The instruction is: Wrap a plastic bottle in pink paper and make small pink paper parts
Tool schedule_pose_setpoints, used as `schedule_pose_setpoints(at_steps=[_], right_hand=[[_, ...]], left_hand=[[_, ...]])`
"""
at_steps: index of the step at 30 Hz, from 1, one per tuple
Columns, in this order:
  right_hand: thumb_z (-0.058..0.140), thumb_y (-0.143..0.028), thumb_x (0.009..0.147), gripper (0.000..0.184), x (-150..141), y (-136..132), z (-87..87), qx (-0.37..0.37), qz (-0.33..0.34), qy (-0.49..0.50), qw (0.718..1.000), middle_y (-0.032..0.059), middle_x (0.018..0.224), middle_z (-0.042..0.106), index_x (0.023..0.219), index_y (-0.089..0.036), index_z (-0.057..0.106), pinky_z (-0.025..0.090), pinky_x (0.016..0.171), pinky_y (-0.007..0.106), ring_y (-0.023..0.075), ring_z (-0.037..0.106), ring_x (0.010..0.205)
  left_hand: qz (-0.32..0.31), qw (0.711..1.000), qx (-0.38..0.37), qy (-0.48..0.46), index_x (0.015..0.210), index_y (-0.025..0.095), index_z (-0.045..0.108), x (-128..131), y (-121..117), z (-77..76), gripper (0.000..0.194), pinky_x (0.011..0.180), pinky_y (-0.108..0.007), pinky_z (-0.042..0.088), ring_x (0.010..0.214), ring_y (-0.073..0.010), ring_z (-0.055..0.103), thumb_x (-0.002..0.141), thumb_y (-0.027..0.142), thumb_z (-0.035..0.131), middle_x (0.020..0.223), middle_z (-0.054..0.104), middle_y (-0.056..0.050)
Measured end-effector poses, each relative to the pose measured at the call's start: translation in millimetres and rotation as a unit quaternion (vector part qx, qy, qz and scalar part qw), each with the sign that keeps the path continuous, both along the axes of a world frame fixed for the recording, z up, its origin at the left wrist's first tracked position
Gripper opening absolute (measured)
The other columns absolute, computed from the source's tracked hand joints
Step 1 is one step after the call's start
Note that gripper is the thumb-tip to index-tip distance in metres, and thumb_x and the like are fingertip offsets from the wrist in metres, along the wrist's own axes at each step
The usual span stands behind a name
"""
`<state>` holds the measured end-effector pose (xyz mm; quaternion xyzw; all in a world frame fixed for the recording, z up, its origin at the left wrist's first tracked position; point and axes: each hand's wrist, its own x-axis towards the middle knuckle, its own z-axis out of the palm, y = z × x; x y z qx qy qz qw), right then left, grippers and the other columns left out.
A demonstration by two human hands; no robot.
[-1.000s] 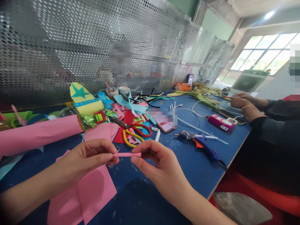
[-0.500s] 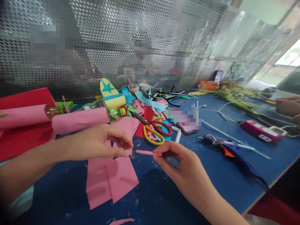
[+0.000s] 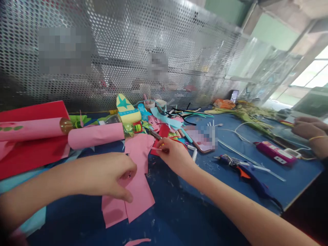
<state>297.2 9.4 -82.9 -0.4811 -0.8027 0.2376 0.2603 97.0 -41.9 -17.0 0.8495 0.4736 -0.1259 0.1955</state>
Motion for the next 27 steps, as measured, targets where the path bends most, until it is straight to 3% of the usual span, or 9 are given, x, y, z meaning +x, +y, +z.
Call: schedule_pose_setpoints(at_steps=[6, 8, 11, 15, 22, 27], right_hand=[[0.070, -0.013, 0.076, 0.034, -3, 0, -7.1, 0.039, 0.027, -0.062, 0.997, 0.0108, 0.110, 0.067, 0.108, -0.019, 0.060, 0.045, 0.089, 0.043, 0.0280, 0.061, 0.106], [0.069, -0.013, 0.078, 0.029, 0, -12, -2.2, 0.050, 0.045, -0.075, 0.995, 0.0115, 0.113, 0.064, 0.104, -0.019, 0.061, 0.042, 0.094, 0.046, 0.0288, 0.055, 0.112], [0.072, -0.018, 0.078, 0.017, 4, -34, 5.1, 0.035, 0.128, -0.072, 0.989, 0.0050, 0.097, 0.064, 0.089, -0.021, 0.060, 0.046, 0.087, 0.037, 0.0225, 0.058, 0.098], [0.078, -0.026, 0.074, 0.030, 8, -55, 0.8, 0.010, 0.250, -0.031, 0.968, 0.0060, 0.101, 0.061, 0.094, -0.020, 0.056, 0.047, 0.084, 0.034, 0.0211, 0.056, 0.095], [0.060, -0.023, 0.091, 0.007, 11, -54, -14.4, 0.015, 0.311, -0.023, 0.950, 0.0061, 0.095, 0.068, 0.096, -0.020, 0.064, 0.044, 0.084, 0.036, 0.0199, 0.058, 0.092], [0.057, -0.017, 0.091, 0.012, 12, -54, -9.6, -0.018, 0.311, 0.001, 0.950, 0.0058, 0.093, 0.069, 0.099, -0.021, 0.065, 0.047, 0.082, 0.034, 0.0189, 0.061, 0.090]], left_hand=[[0.011, 0.999, 0.026, 0.046, 0.075, 0.016, 0.063, 11, -2, -9.2, 0.017, 0.045, -0.028, 0.025, 0.063, -0.0225, 0.057, 0.065, 0.029, 0.070, 0.074, 0.065, -0.008], [0.014, 0.999, 0.023, 0.035, 0.076, 0.017, 0.062, 11, 0, -10.2, 0.020, 0.047, -0.028, 0.026, 0.064, -0.0223, 0.057, 0.064, 0.028, 0.072, 0.078, 0.065, -0.007], [0.023, 0.999, 0.018, 0.024, 0.074, 0.018, 0.060, 10, 2, -11.7, 0.019, 0.047, -0.027, 0.027, 0.062, -0.0206, 0.054, 0.064, 0.027, 0.072, 0.073, 0.062, -0.004], [0.029, 0.999, 0.012, 0.003, 0.073, 0.020, 0.056, 7, 6, -15.9, 0.019, 0.046, -0.028, 0.025, 0.058, -0.0190, 0.050, 0.062, 0.030, 0.069, 0.071, 0.059, -0.002], [0.019, 1.000, -0.006, -0.012, 0.076, 0.020, 0.053, 4, 7, -19.2, 0.018, 0.051, -0.028, 0.029, 0.064, -0.0191, 0.051, 0.063, 0.026, 0.062, 0.079, 0.060, -0.003], [0.017, 0.999, -0.021, -0.027, 0.080, 0.022, 0.050, 4, 8, -20.1, 0.020, 0.051, -0.029, 0.030, 0.065, -0.0199, 0.052, 0.062, 0.023, 0.059, 0.080, 0.061, -0.003]])
